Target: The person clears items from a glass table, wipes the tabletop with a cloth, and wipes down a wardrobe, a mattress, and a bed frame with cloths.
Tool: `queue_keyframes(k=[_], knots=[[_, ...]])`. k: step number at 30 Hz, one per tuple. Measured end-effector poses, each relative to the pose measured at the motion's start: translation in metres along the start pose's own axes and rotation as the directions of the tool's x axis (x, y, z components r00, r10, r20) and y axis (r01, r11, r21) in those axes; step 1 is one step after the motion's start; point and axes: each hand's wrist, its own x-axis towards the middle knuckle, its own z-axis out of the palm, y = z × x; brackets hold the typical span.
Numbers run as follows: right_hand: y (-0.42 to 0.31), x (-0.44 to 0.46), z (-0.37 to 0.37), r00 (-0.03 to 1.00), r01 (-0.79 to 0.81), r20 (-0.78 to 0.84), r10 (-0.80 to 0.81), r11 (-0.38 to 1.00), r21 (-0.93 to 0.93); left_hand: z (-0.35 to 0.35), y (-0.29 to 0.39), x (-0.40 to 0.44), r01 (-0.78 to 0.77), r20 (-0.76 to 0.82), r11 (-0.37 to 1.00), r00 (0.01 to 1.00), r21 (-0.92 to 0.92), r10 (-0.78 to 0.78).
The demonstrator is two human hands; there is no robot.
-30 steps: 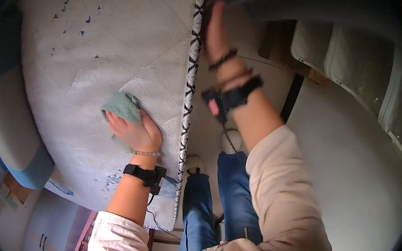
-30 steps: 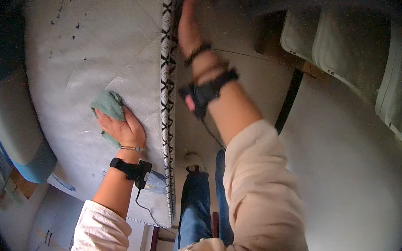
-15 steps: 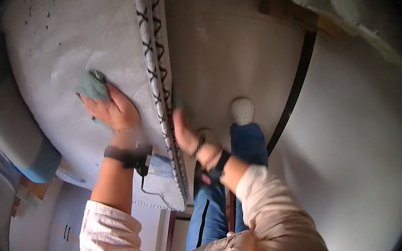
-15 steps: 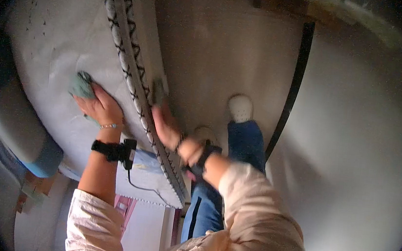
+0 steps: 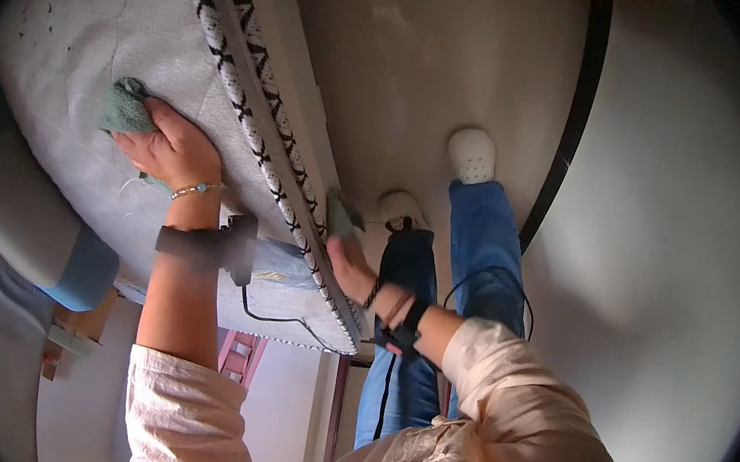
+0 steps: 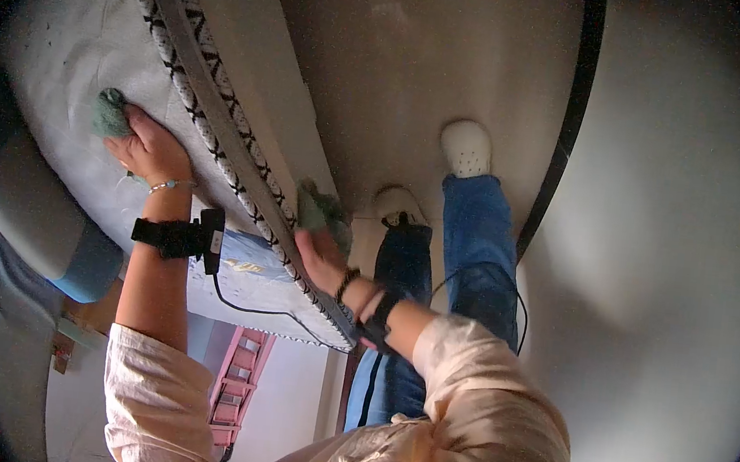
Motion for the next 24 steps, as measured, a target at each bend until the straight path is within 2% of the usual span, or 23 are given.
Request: queue_keyframes(k=[2,3,4,6,8,9,10,11,12,13,14,15,16,18,19,20,21,23,24], knots=[[-0.048,0.047,-0.011,0.995,-0.058,0.077,0.056,0.998,0.016,0.0,0.0,0.0,0.027,0.01,1.0,1.0,0.01,-0.027],[-0.083,0.071,-0.011,0.991,0.131,-0.039,-0.127,0.986,0.1,0.001,0.003,0.0,0.053,0.006,0.998,0.999,0.02,-0.053],[-0.106,0.095,-0.01,0.974,0.214,-0.104,-0.202,0.97,0.119,0.0,0.006,0.0,0.053,0.011,0.998,0.999,0.017,-0.054],[-0.135,0.134,-0.014,0.951,0.309,-0.04,-0.307,0.943,0.126,-0.002,0.01,0.001,0.057,0.021,0.998,0.998,-0.017,-0.057],[-0.119,0.128,-0.005,0.846,0.531,-0.148,-0.512,0.835,0.148,0.001,0.0,0.002,0.032,0.018,0.998,0.999,0.05,-0.033],[-0.102,0.11,-0.003,0.838,0.541,-0.176,-0.517,0.828,0.148,0.001,-0.003,0.002,0.001,0.017,0.999,1.0,0.039,-0.002],[-0.076,0.084,-0.003,0.891,0.443,-0.146,-0.431,0.894,0.062,0.002,-0.004,0.003,-0.032,0.015,0.999,0.999,0.03,0.031],[-0.05,0.057,-0.006,0.963,0.27,-0.022,-0.269,0.962,0.04,0.002,-0.003,0.003,-0.06,-0.009,0.998,0.998,0.011,0.06],[-0.024,0.031,-0.009,0.99,0.098,0.103,-0.095,0.995,-0.027,0.003,-0.002,0.003,-0.07,-0.005,0.998,0.998,0.011,0.07],[0.01,0.004,0.001,0.992,0.119,-0.045,-0.117,0.992,0.044,0.004,-0.001,0.001,0.034,-0.012,0.999,0.999,-0.038,-0.034],[0.028,-0.017,0.001,0.997,0.027,-0.075,-0.02,0.996,0.085,0.006,0.001,0.0,0.137,-0.015,0.987,0.99,-0.087,-0.139],[0.055,-0.035,0.0,0.974,-0.219,0.065,0.215,0.974,0.066,0.008,-0.004,0.001,0.132,-0.005,0.967,0.991,-0.219,-0.137],[0.05,-0.032,-0.003,0.974,-0.222,0.059,0.218,0.972,0.072,0.008,-0.004,0.001,0.13,0.003,0.967,0.991,-0.22,-0.132],[0.03,-0.012,-0.008,0.916,-0.401,0.138,0.377,0.872,0.281,0.006,-0.005,0.001,0.101,-0.013,0.991,0.995,-0.086,-0.102],[0.03,0.009,-0.007,0.942,-0.335,0.183,0.281,0.829,0.449,0.006,-0.012,0.002,0.112,-0.015,0.992,0.993,-0.059,-0.113],[0.011,0.028,-0.01,0.965,-0.263,0.137,0.225,0.872,0.412,0.006,-0.01,0.001,0.112,-0.013,0.992,0.993,-0.055,-0.113],[-0.017,0.049,-0.016,0.982,-0.187,0.093,0.164,0.91,0.369,0.006,-0.005,0.0,0.151,-0.019,0.979,0.988,-0.136,-0.154],[-0.056,0.093,-0.019,0.997,-0.042,0.075,0.006,0.872,0.487,0.008,-0.005,0.001,0.195,0.016,0.937,0.98,-0.291,-0.2],[-0.073,0.096,-0.025,0.997,-0.044,0.075,0.008,0.87,0.492,0.007,-0.004,0.0,0.193,0.019,0.938,0.98,-0.288,-0.196]])
